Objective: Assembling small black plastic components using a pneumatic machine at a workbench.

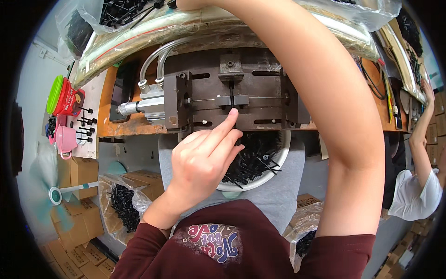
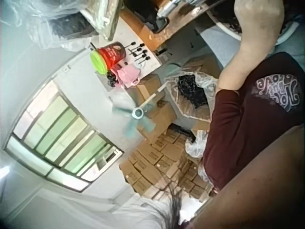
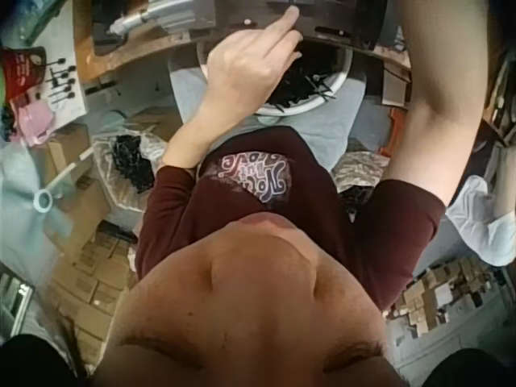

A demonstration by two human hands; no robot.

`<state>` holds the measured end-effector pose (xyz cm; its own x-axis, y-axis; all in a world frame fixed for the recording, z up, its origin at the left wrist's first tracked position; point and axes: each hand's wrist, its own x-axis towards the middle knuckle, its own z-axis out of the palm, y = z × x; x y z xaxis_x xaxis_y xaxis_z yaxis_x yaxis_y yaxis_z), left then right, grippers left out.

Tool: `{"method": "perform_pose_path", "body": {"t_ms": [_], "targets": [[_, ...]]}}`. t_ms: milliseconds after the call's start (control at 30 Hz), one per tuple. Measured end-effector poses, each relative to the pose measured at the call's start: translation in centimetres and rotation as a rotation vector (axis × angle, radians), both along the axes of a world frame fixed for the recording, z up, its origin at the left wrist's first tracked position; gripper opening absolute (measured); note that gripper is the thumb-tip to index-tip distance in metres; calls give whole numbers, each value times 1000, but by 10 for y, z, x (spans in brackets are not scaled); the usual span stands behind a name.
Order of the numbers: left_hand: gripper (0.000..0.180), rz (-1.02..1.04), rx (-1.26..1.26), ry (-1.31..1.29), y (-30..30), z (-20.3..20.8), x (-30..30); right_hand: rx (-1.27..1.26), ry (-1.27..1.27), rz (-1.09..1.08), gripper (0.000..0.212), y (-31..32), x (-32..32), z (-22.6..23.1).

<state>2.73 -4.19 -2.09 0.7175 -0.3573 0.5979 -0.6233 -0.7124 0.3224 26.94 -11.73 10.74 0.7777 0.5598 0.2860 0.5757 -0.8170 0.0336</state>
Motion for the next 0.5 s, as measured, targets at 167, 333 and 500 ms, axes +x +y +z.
{"method": "perform_pose_path", "body": {"t_ms": [167,333,500], "targets": [[29,16,69,4,3,10,9,-117,-23,-3,26,-6,-3,13],[29,-5,56,36,4,13,14,-254,55,2,22,-24,-17,32],[28,30,79,52,6,11,13,-104,142,37,21,-46,-28,40]]}}
